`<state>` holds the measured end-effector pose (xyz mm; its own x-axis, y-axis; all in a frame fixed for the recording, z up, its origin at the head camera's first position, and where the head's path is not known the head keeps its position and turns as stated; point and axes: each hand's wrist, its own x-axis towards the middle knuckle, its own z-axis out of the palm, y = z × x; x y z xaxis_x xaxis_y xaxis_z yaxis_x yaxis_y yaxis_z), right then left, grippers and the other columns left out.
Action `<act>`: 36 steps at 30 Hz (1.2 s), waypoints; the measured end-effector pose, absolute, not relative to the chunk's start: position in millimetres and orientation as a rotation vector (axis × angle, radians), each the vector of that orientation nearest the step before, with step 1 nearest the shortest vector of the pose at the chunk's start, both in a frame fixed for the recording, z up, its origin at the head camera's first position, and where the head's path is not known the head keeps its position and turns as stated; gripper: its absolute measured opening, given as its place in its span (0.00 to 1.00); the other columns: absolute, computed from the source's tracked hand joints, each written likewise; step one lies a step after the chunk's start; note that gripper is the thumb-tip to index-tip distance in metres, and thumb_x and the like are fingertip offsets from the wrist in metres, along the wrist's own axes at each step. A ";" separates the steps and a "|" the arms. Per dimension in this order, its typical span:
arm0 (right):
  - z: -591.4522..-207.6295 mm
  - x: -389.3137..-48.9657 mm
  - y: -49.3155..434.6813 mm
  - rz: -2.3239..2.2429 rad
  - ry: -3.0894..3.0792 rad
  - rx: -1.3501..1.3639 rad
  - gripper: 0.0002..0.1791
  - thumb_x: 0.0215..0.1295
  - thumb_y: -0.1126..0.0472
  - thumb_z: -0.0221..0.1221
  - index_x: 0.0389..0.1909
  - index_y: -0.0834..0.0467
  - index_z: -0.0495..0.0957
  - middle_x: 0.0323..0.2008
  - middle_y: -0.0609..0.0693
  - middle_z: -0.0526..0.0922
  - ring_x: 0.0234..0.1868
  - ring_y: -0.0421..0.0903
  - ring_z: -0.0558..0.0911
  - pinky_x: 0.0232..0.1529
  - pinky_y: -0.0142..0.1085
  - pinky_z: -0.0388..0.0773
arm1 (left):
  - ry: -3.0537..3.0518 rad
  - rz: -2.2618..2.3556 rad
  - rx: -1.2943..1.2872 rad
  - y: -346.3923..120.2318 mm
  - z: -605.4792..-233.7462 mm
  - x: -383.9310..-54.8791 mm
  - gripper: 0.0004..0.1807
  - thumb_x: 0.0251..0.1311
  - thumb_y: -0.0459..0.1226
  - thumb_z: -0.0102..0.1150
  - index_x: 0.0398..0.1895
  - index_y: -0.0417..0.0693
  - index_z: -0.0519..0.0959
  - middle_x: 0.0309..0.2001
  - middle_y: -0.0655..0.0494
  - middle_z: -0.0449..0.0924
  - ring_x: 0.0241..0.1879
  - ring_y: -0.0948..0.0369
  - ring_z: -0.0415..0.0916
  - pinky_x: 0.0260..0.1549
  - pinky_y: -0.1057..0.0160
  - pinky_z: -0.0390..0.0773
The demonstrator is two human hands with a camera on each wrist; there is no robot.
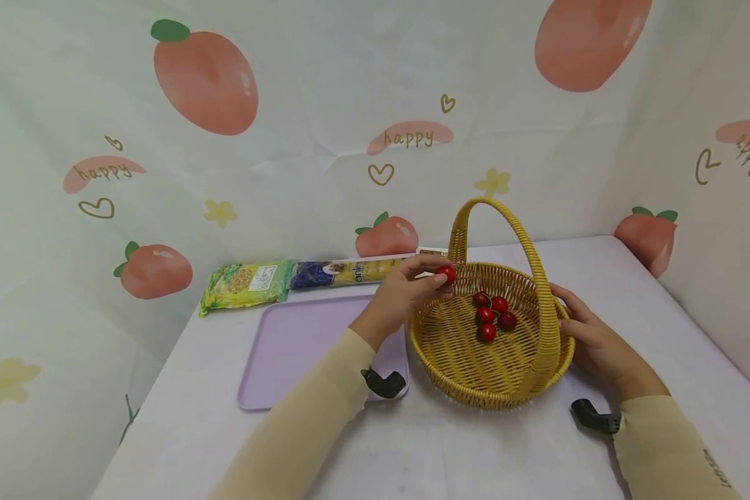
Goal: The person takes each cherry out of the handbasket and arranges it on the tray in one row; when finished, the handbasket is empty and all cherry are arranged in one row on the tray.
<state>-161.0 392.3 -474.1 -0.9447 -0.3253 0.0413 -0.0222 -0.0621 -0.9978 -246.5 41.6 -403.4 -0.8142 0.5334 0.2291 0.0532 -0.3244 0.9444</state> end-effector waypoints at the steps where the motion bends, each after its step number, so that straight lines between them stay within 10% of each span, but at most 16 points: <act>1: -474.0 -160.9 392.4 -2.110 1.997 -0.379 0.38 0.87 0.66 0.43 0.90 0.40 0.48 0.78 0.49 0.54 0.68 0.37 0.73 0.57 0.35 0.79 | 1.604 2.206 0.753 37.2 -402.9 -246.8 0.16 0.77 0.23 0.60 0.64 0.27 0.80 0.52 0.45 0.83 0.50 0.39 0.86 0.55 0.44 0.84; 11: -472.9 -161.2 391.2 -2.114 1.986 -0.372 0.38 0.87 0.66 0.44 0.90 0.39 0.48 0.77 0.48 0.55 0.68 0.38 0.74 0.57 0.36 0.80 | 1.723 2.185 0.697 -15.1 -400.0 -247.6 0.20 0.73 0.21 0.62 0.66 0.26 0.78 0.56 0.43 0.83 0.46 0.56 0.87 0.54 0.51 0.86; 25: -473.4 -160.4 390.5 -2.112 2.004 -0.334 0.38 0.87 0.65 0.45 0.90 0.39 0.49 0.78 0.48 0.54 0.68 0.36 0.73 0.56 0.35 0.79 | 2.036 1.982 0.457 -63.8 -424.7 -232.1 0.20 0.69 0.29 0.72 0.63 0.37 0.85 0.53 0.44 0.88 0.48 0.49 0.87 0.56 0.43 0.83; 36: -473.1 -160.7 391.1 -2.124 1.995 -0.329 0.38 0.87 0.66 0.45 0.89 0.39 0.49 0.78 0.48 0.55 0.68 0.37 0.74 0.56 0.37 0.81 | 2.224 1.767 0.420 -64.7 -452.8 -221.3 0.16 0.66 0.32 0.77 0.56 0.43 0.90 0.43 0.52 0.91 0.41 0.61 0.84 0.36 0.63 0.77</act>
